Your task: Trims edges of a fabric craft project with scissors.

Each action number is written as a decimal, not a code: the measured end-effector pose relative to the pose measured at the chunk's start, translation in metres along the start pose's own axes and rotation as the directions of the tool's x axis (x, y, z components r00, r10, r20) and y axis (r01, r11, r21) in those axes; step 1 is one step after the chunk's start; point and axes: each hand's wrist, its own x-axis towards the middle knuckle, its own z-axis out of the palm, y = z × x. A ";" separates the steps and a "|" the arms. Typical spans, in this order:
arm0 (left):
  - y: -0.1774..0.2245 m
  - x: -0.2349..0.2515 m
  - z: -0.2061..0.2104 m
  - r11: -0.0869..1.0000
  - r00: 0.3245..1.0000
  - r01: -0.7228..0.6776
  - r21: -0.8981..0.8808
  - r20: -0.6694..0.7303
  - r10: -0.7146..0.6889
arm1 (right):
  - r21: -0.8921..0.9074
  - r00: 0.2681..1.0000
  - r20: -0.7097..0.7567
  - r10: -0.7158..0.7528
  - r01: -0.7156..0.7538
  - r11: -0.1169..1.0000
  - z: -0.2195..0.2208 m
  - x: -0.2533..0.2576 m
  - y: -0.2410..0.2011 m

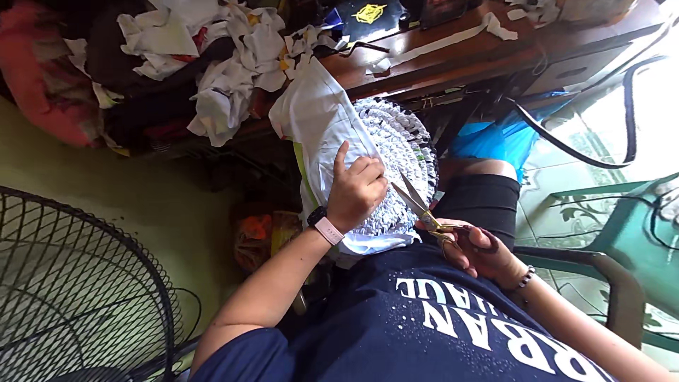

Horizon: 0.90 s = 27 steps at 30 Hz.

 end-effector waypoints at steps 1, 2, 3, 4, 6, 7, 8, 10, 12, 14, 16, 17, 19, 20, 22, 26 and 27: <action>0.000 0.000 0.000 1.000 1.000 0.000 0.002 -0.001 0.000 | -0.005 1.000 -0.004 0.006 -0.006 1.000 0.000 0.001 0.000; 0.000 0.000 0.000 1.000 1.000 -0.001 0.006 0.000 0.001 | -0.008 1.000 -0.006 0.012 -0.012 1.000 -0.001 0.001 0.000; 0.000 0.000 0.000 1.000 1.000 -0.003 0.012 0.003 0.003 | -0.006 1.000 -0.007 0.017 -0.017 1.000 -0.001 0.002 0.000; 0.000 0.000 0.000 1.000 1.000 -0.008 0.021 0.006 0.008 | -0.002 1.000 -0.007 0.019 -0.019 1.000 -0.001 0.002 0.000; 0.001 0.000 -0.001 0.998 0.999 -0.023 0.055 0.029 0.022 | 0.002 1.000 -0.007 0.015 -0.015 1.000 -0.001 0.003 0.001; 0.002 0.001 -0.003 0.997 0.998 -0.031 0.073 0.054 0.027 | 0.001 1.000 -0.015 0.013 -0.013 1.000 -0.001 0.003 0.001; 0.004 0.002 -0.005 0.995 0.996 -0.036 0.088 0.086 0.028 | 0.005 1.000 -0.018 0.011 -0.011 1.000 -0.001 0.004 0.001; 0.008 0.008 -0.009 0.993 0.989 -0.032 0.114 0.150 0.015 | 0.018 1.000 -0.021 0.011 -0.010 1.000 -0.001 0.004 0.001; 0.014 0.016 -0.013 0.989 0.978 -0.021 0.144 0.209 -0.009 | 0.026 1.000 -0.021 0.006 -0.006 1.000 0.000 0.005 0.002; 0.021 0.024 -0.018 0.985 0.962 -0.005 0.170 0.271 -0.042 | 0.019 1.000 -0.019 -0.002 0.002 1.000 0.001 0.006 0.001; 0.024 0.030 -0.020 0.983 0.948 0.002 0.182 0.314 -0.060 | 0.015 1.000 -0.019 0.001 0.000 1.000 0.002 0.006 0.001; 0.024 0.031 -0.020 0.983 0.943 -0.002 0.184 0.328 -0.059 | 0.018 1.000 -0.019 0.003 -0.003 1.000 0.002 0.006 0.001; 0.022 0.031 -0.019 0.983 0.944 -0.018 0.181 0.326 -0.043 | 0.033 1.000 -0.009 0.003 -0.003 0.999 0.001 0.006 0.001; 0.022 0.030 -0.019 0.984 0.947 -0.026 0.175 0.319 -0.032 | 0.030 1.000 -0.003 0.001 -0.001 1.000 0.000 0.006 0.001; 0.019 0.027 -0.018 0.986 0.953 -0.041 0.160 0.302 -0.009 | 0.029 1.000 0.010 -0.001 0.001 1.000 -0.001 0.007 0.002; 0.017 0.024 -0.017 0.988 0.962 -0.043 0.148 0.272 0.001 | 0.048 1.000 0.001 0.006 -0.006 0.999 0.000 0.007 0.002; 0.018 0.024 -0.017 0.987 0.965 -0.044 0.155 0.264 0.002 | 0.046 1.000 -0.004 0.008 -0.007 0.999 0.000 0.007 0.003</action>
